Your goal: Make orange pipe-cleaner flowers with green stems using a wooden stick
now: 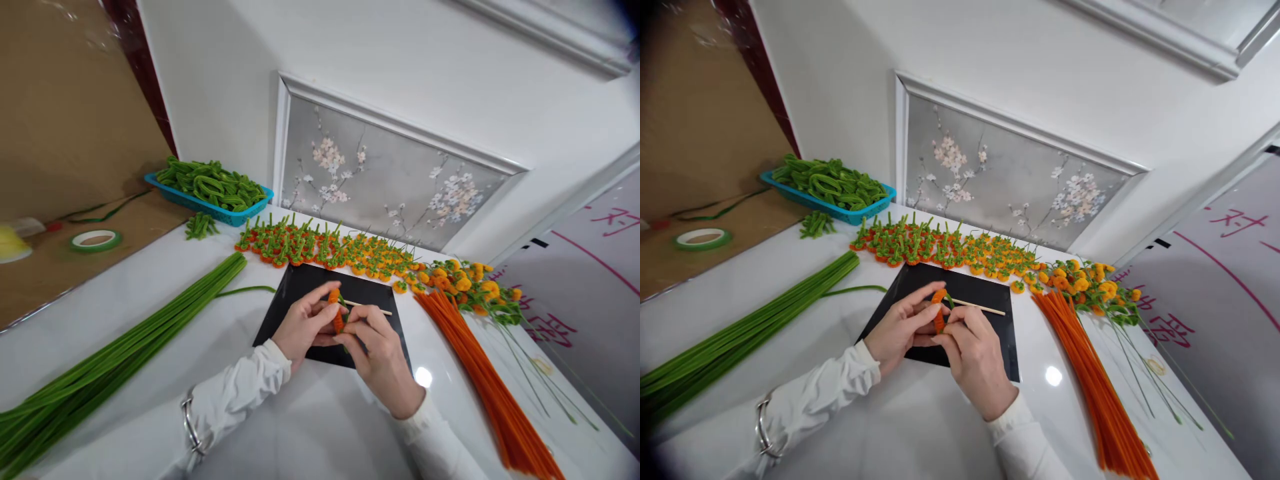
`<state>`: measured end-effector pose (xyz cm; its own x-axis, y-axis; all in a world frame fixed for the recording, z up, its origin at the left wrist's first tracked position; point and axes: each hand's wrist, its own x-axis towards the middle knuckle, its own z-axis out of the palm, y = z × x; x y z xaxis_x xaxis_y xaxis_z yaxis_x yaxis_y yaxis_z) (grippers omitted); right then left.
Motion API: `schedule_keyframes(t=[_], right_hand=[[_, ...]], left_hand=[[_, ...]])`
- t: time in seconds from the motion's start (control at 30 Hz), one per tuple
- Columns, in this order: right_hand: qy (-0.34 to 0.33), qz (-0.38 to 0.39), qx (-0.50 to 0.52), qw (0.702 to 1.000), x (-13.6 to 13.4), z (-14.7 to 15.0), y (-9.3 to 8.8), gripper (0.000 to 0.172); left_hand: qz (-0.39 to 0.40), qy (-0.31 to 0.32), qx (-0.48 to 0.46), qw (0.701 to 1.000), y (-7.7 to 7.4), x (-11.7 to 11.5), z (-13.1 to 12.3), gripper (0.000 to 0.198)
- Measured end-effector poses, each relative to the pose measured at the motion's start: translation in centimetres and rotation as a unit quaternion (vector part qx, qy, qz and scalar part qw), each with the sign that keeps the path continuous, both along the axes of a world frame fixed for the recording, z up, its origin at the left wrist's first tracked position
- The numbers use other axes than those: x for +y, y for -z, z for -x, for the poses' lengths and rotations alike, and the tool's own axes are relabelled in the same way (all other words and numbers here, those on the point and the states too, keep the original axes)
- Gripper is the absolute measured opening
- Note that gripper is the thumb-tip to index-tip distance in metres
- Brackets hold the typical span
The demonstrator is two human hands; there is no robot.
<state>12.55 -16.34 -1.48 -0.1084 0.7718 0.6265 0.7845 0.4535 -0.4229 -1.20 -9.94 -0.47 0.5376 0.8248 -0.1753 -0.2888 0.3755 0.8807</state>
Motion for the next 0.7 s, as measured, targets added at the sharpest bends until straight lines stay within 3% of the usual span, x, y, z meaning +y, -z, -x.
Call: schedule_keyframes(t=[0.1,0.27,0.7], right_hand=[[-0.016,0.008,0.001,1.000,-0.06,0.02,-0.04,0.013],[-0.022,-0.002,0.001,1.000,-0.07,-0.08,0.02,0.019],[0.043,-0.005,-0.060,0.997,-0.20,0.16,0.39,0.017]], left_hand=[[0.033,0.004,-0.010,0.999,0.40,0.42,0.06,0.029],[0.080,-0.019,-0.032,0.996,0.64,0.69,0.03,0.021],[0.039,-0.017,-0.040,0.998,0.83,-0.24,-0.32,0.032]])
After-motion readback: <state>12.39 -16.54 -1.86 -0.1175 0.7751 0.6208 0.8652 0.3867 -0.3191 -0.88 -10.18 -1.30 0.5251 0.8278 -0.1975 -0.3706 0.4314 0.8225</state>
